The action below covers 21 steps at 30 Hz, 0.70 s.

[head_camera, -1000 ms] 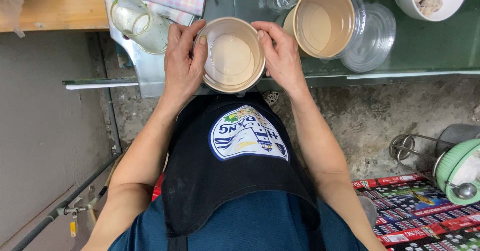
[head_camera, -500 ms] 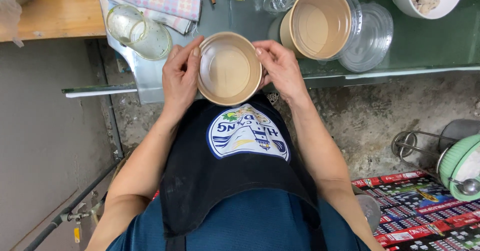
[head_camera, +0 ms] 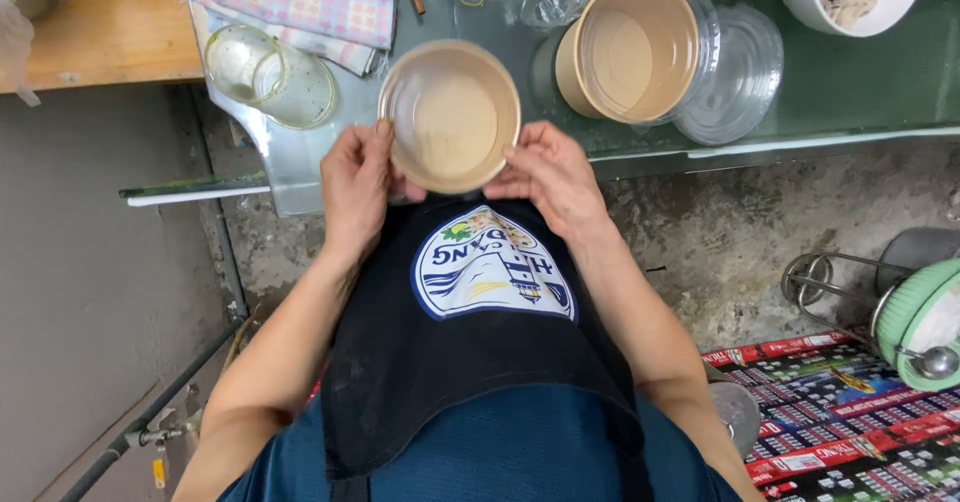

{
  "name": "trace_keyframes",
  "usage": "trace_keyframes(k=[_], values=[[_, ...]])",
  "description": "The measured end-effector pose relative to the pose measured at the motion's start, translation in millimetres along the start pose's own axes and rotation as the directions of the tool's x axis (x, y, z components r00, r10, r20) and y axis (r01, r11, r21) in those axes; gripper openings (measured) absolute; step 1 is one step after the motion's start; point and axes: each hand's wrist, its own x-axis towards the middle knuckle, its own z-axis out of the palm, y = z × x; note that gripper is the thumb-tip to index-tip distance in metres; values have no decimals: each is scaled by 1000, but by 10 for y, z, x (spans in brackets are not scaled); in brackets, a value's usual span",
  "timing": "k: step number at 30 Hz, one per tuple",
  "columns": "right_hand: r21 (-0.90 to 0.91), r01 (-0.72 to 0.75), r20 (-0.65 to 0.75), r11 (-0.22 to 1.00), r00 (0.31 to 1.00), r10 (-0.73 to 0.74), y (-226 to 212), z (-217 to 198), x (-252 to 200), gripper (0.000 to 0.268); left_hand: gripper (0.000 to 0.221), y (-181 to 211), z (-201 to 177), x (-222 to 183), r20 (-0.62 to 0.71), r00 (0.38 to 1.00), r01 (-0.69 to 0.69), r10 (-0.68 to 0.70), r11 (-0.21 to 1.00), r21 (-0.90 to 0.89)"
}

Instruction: Assembling plastic lids and paper bowls for food packaging.

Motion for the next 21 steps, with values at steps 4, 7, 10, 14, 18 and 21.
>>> trace_keyframes(k=[4, 7, 10, 14, 18, 21], values=[[72, 122, -46, 990, 992, -119, -18, 65, 147, 18, 25, 50, 177, 136, 45, 991, -125, 127, 991, -39], [35, 87, -22, 996, 996, -86, 70, 175, 180, 22, 22, -85, 277, 124, 182, 983, 43, -37, 999, -28], [190, 44, 56, 981, 997, -56, 226, 204, 216, 23, 23, -214, 323, 118, 156, 987, 24, -24, 1000, 0], [217, 123, -45, 968, 992, -116, 61, 276, 189, 28, 27, -105, 276, 175, 29, 978, -207, 206, 978, 29], [119, 209, -108, 971, 974, -197, 96, 223, 275, 31, 35, -7, 318, 460, 18, 906, -422, 423, 898, 128], [60, 228, -74, 972, 972, -223, 69, 159, 325, 29, 33, 137, 406, 635, 58, 972, -228, 229, 973, -28]])
